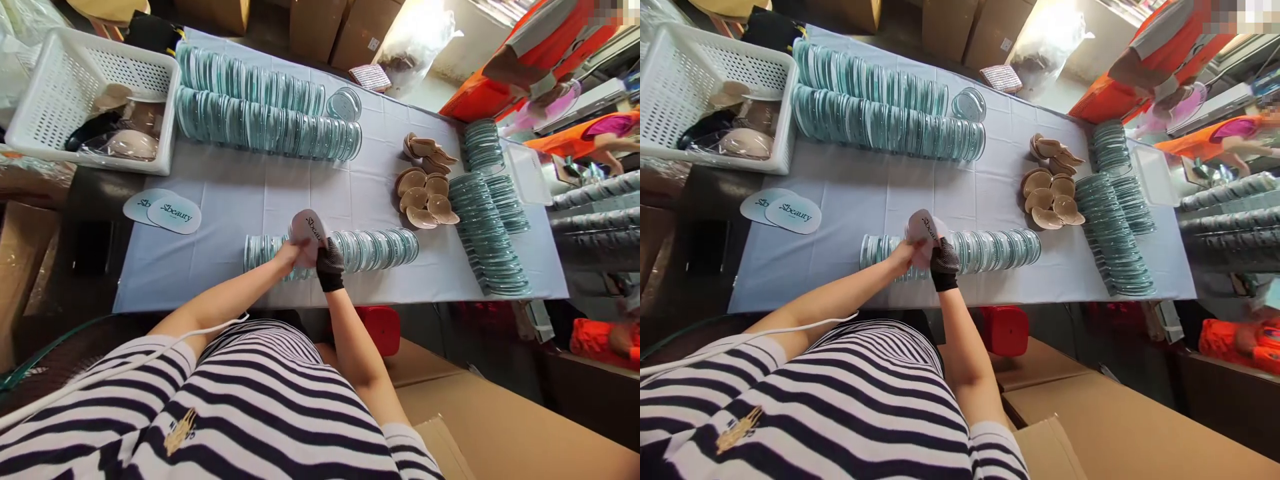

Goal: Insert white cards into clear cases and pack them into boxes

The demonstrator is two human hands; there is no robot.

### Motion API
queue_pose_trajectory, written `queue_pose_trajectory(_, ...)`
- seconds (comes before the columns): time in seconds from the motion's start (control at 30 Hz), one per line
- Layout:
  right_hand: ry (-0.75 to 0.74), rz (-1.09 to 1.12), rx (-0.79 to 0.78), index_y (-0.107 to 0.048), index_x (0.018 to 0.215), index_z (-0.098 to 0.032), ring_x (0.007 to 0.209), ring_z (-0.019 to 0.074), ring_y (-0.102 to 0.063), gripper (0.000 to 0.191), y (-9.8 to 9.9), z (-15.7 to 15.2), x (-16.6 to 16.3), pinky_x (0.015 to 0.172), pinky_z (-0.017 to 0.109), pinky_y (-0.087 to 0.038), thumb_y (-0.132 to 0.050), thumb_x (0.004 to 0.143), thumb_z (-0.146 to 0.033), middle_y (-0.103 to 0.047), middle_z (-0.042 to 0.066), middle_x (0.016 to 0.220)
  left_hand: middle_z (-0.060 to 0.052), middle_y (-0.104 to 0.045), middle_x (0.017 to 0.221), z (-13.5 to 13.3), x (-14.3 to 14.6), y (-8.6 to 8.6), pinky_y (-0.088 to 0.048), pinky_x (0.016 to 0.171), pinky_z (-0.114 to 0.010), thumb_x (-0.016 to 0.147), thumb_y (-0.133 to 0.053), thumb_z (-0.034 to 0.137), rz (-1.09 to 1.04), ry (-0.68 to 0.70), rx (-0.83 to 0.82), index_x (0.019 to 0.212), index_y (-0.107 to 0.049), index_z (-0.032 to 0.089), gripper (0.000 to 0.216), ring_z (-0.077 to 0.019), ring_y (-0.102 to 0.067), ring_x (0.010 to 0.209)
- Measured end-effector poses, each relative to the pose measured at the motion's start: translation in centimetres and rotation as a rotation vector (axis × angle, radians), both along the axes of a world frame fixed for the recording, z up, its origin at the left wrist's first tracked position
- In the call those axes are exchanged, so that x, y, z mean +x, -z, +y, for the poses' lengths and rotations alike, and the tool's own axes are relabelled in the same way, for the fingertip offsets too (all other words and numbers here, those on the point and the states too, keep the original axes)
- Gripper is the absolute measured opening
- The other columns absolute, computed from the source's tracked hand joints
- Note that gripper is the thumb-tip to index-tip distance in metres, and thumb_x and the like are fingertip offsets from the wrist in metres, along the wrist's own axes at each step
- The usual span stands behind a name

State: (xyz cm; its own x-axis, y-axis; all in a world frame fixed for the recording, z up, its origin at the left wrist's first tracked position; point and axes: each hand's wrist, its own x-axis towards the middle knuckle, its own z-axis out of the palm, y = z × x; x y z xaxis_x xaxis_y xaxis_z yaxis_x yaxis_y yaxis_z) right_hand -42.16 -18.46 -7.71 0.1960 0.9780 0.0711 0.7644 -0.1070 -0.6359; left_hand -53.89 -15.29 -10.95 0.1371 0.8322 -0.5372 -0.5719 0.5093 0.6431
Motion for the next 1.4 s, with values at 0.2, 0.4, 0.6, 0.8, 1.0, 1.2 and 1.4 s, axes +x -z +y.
queue_pose_trajectory(0.2, 0.103, -0.224, -0.128, -0.06, 0.13, -0.011, 0.101, 0.0302, -0.066, 0.049, -0.3, -8.4, 3.3, 0.088, 0.037, -0.049, -0.034, 0.096, -0.035, -0.069, 0.02, 0.114, -0.01, -0.077, 0.092, 3.5, -3.2, -0.3, -0.056, 0.096, -0.041, 0.078, -0.077, 0.015, -0.089, -0.247, -0.058, 0.096, -0.069, 0.013, 0.02, -0.0239, -0.073, 0.097)
queue_pose_trajectory(0.4, -0.192, -0.416, -0.454, -0.051, 0.143, -0.028, 0.089, 0.0261, -0.069, 0.055, 3.7, -13.3, 0.5, 0.075, 0.032, -0.049, -0.045, 0.089, -0.023, -0.073, 0.009, 0.106, -0.011, -0.077, 0.094, 4.3, -4.1, 0.2, -0.056, 0.097, -0.04, 0.077, -0.078, 0.014, -0.092, -0.237, -0.084, 0.098, -0.07, 0.012, 0.023, -0.0236, -0.073, 0.098)
queue_pose_trajectory(0.6, -0.116, -0.445, -0.444, -0.057, 0.123, -0.019, 0.085, 0.0205, -0.068, 0.034, 5.1, -6.7, -2.3, 0.067, 0.026, -0.039, -0.042, 0.098, -0.037, -0.072, 0.007, 0.095, -0.013, -0.076, 0.101, 3.9, -3.9, 0.1, -0.054, 0.099, -0.047, 0.081, -0.074, 0.013, -0.033, -0.215, -0.084, 0.095, -0.071, 0.013, 0.015, -0.0273, -0.071, 0.106)
queue_pose_trajectory(0.8, -0.062, -0.378, -0.441, -0.061, 0.109, -0.019, 0.085, 0.0168, -0.068, 0.027, 4.6, -7.8, -1.3, 0.064, 0.023, -0.036, -0.042, 0.1, -0.037, -0.072, 0.006, 0.093, -0.007, -0.078, 0.096, 4.0, -3.9, 0.3, -0.054, 0.101, -0.041, 0.084, -0.069, 0.008, -0.045, -0.228, -0.048, 0.109, -0.069, 0.015, 0.025, -0.0208, -0.072, 0.103)
queue_pose_trajectory(1.0, -0.125, -0.5, -0.488, -0.059, 0.117, -0.018, 0.09, 0.0205, -0.069, 0.032, 5.5, -6.1, -2.2, 0.072, 0.026, -0.043, -0.033, 0.103, -0.028, -0.072, 0.011, 0.101, -0.009, -0.078, 0.093, 4.1, -3.9, 0.9, -0.056, 0.098, -0.041, 0.08, -0.075, 0.01, -0.078, -0.216, -0.045, 0.111, -0.068, 0.011, 0.032, -0.0223, -0.073, 0.097)
queue_pose_trajectory(1.2, -0.201, -0.39, -0.492, -0.063, 0.11, -0.015, 0.081, 0.0199, -0.07, 0.026, 5.7, -4.3, -3.2, 0.071, 0.028, -0.049, -0.044, 0.093, -0.01, -0.073, 0.014, 0.09, -0.011, -0.077, 0.098, 4.1, -4.1, 1.2, -0.055, 0.099, -0.042, 0.077, -0.078, 0.013, -0.087, -0.195, -0.021, 0.107, -0.07, 0.012, 0.032, -0.0245, -0.071, 0.103)
queue_pose_trajectory(1.4, -0.155, 0.622, -0.652, -0.06, 0.1, -0.015, 0.045, 0.0087, -0.05, 0.025, 5.2, -3.8, -1.3, 0.048, 0.017, -0.045, -0.04, 0.094, -0.028, -0.058, -0.006, 0.054, -0.009, -0.078, 0.092, 3.9, -3.7, 1.5, -0.055, 0.099, -0.04, 0.081, -0.072, 0.01, -0.049, -0.256, -0.004, 0.103, -0.07, 0.011, 0.022, -0.0214, -0.073, 0.096)
